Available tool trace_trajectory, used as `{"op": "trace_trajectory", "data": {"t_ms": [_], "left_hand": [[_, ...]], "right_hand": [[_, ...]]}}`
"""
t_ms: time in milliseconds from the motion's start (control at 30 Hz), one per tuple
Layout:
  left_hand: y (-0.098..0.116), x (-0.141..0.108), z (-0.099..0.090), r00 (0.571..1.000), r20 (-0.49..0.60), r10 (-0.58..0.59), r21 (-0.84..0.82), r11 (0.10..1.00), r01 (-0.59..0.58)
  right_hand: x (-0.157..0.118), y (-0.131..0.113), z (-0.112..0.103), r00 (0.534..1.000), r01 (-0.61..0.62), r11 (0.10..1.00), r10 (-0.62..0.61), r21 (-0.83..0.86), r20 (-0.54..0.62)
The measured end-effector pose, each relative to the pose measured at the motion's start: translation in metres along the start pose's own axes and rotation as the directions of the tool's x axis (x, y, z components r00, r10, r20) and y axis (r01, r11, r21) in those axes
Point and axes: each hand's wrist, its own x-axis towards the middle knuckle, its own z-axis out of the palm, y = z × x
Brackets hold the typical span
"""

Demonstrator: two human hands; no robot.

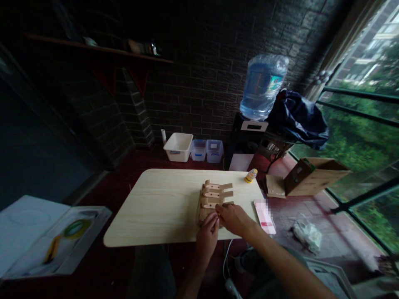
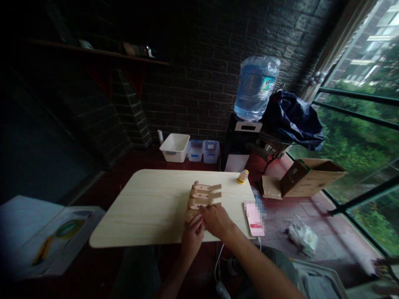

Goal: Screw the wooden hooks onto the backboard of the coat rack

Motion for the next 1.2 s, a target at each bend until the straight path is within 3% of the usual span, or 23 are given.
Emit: {"op": "trace_trajectory", "data": {"t_ms": [233, 600, 833, 1200], "left_hand": [[0.002, -0.001, 0.002, 0.998, 0.030, -0.046, -0.015, 0.999, 0.046], [-0.003, 0.000, 0.004, 0.999, 0.024, -0.023, -0.019, 1.000, 0.023], [-0.004, -0.001, 0.004, 1.000, 0.028, -0.004, 0.003, 1.000, 0.004], [-0.003, -0.001, 0.008, 1.000, 0.010, -0.013, -0.018, 1.000, 0.014]], "right_hand": [[-0.003, 0.002, 0.003, 0.997, -0.070, 0.996, 0.068, 0.051, 0.040], [-0.004, 0.000, 0.001, 0.999, -0.003, 1.000, 0.003, 0.014, -0.033], [-0.003, -0.001, 0.004, 0.997, -0.075, 0.997, 0.075, 0.003, -0.016], [-0.008, 0.015, 0.008, 0.998, -0.058, 0.996, 0.060, 0.072, -0.025]]}}
